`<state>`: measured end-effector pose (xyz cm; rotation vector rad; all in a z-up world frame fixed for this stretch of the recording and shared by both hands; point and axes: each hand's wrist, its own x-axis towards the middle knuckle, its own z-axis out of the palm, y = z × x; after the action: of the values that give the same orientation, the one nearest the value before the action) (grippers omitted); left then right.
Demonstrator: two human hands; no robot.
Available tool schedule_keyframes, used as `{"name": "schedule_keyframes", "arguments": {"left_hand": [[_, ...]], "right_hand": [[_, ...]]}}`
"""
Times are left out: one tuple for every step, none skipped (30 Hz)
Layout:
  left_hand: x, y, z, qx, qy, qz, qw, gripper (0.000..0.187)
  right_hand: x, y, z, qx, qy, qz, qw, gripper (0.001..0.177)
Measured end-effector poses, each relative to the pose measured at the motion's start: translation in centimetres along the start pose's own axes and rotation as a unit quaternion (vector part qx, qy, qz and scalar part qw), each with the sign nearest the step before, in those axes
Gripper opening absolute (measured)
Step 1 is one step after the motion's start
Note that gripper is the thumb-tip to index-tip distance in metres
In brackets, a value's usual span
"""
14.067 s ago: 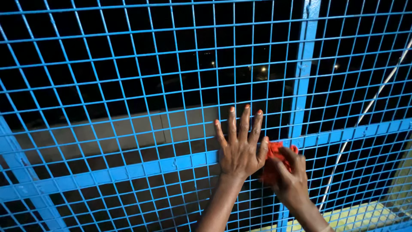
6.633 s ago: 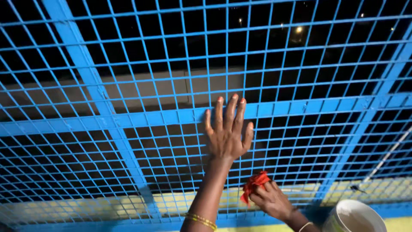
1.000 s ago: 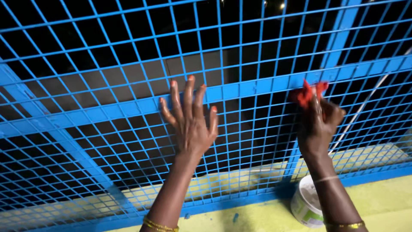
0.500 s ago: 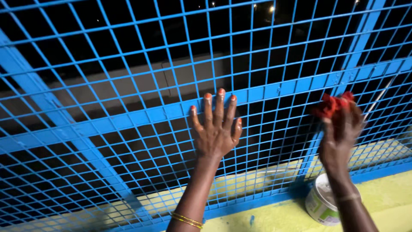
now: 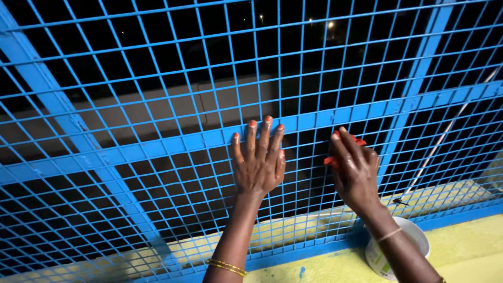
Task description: The person cleans a blue metal grille by hand using a red cloth, dipping the cloth into a container of liquid and rubbing it over the bars and frame.
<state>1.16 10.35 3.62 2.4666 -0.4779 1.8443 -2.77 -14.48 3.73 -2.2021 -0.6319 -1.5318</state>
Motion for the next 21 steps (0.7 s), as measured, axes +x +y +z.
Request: {"name": "schedule_keyframes", "arguments": {"left_hand": [[0.0, 0.1, 0.0, 0.001, 0.000, 0.000, 1.000, 0.058], [0.0, 0.1, 0.1, 0.006, 0.006, 0.003, 1.000, 0.058], [-0.1, 0.1, 0.1, 0.011, 0.011, 0.006, 1.000, 0.059], [-0.2, 0.1, 0.2, 0.013, 0.010, 0.005, 1.000, 0.059], [-0.1, 0.1, 0.3, 0.007, 0.016, 0.004, 1.000, 0.059], [-0.1, 0.2, 0.4, 0.002, 0.023, 0.002, 1.000, 0.059], [0.0, 0.2, 0.4, 0.006, 0.026, 0.001, 1.000, 0.059], [0.1, 0.3, 0.4, 0.010, 0.024, 0.002, 1.000, 0.060], [-0.1, 0.3, 0.4, 0.011, 0.019, 0.002, 1.000, 0.061], [-0.1, 0.2, 0.5, 0.013, 0.019, 0.001, 1.000, 0.061], [-0.1, 0.2, 0.7, 0.014, 0.015, 0.004, 1.000, 0.061], [-0.1, 0.2, 0.8, 0.016, 0.011, 0.006, 1.000, 0.062], [-0.1, 0.2, 0.8, 0.017, 0.011, 0.006, 1.000, 0.062], [-0.1, 0.2, 0.8, 0.019, 0.012, 0.004, 1.000, 0.063], [-0.3, 0.3, 0.8, 0.020, 0.010, 0.003, 1.000, 0.064], [-0.4, 0.4, 0.8, 0.020, 0.008, 0.002, 1.000, 0.064], [-0.4, 0.3, 0.9, 0.017, 0.008, 0.001, 1.000, 0.063], [-0.5, 0.3, 0.9, 0.014, 0.008, 0.001, 1.000, 0.063], [-0.5, 0.2, 0.9, 0.016, 0.008, 0.000, 1.000, 0.063], [-0.4, 0.2, 1.0, 0.012, 0.010, 0.002, 1.000, 0.063], [-0.3, 0.3, 1.1, 0.007, 0.013, 0.002, 1.000, 0.064]], "right_hand": [[-0.1, 1.2, 0.1, -0.069, -0.058, -0.018, 0.996, 0.071], [-0.4, 2.7, 0.2, -0.138, -0.116, -0.036, 0.983, 0.075], [-1.3, 4.2, 0.2, -0.136, -0.117, -0.036, 0.983, 0.075], [-2.7, 5.7, -0.2, -0.106, -0.107, -0.024, 0.988, 0.070], [-4.0, 7.0, -0.7, -0.075, -0.098, -0.012, 0.992, 0.067], [-5.4, 8.1, -1.4, -0.074, -0.098, -0.012, 0.992, 0.067], [-6.2, 8.8, -2.1, -0.052, -0.085, 0.001, 0.995, 0.061], [-6.4, 9.1, -2.3, -0.030, -0.072, 0.014, 0.997, 0.055], [-5.9, 9.1, -2.6, -0.029, -0.072, 0.013, 0.997, 0.055], [-4.7, 9.1, -3.7, -0.043, -0.045, 0.011, 0.998, 0.051], [-3.2, 8.8, -5.2, -0.057, -0.019, 0.009, 0.998, 0.047], [-1.4, 8.0, -6.4, -0.056, -0.020, 0.009, 0.998, 0.047], [0.8, 6.9, -7.1, -0.072, 0.016, -0.011, 0.997, 0.047], [2.8, 5.7, -6.8, -0.088, 0.053, -0.031, 0.994, 0.048], [4.5, 4.3, -6.0, -0.087, 0.051, -0.030, 0.994, 0.048], [5.7, 3.3, -5.1, -0.074, 0.067, -0.024, 0.995, 0.052], [6.3, 2.7, -4.3, -0.060, 0.083, -0.019, 0.995, 0.057], [6.0, 2.0, -2.8, -0.043, 0.076, -0.026, 0.996, 0.061], [5.3, 1.6, -0.9, -0.025, 0.070, -0.032, 0.997, 0.065], [3.7, 1.4, 0.4, 0.012, 0.077, -0.030, 0.997, 0.061], [1.4, 1.2, 1.6, 0.050, 0.084, -0.028, 0.995, 0.058]]}}
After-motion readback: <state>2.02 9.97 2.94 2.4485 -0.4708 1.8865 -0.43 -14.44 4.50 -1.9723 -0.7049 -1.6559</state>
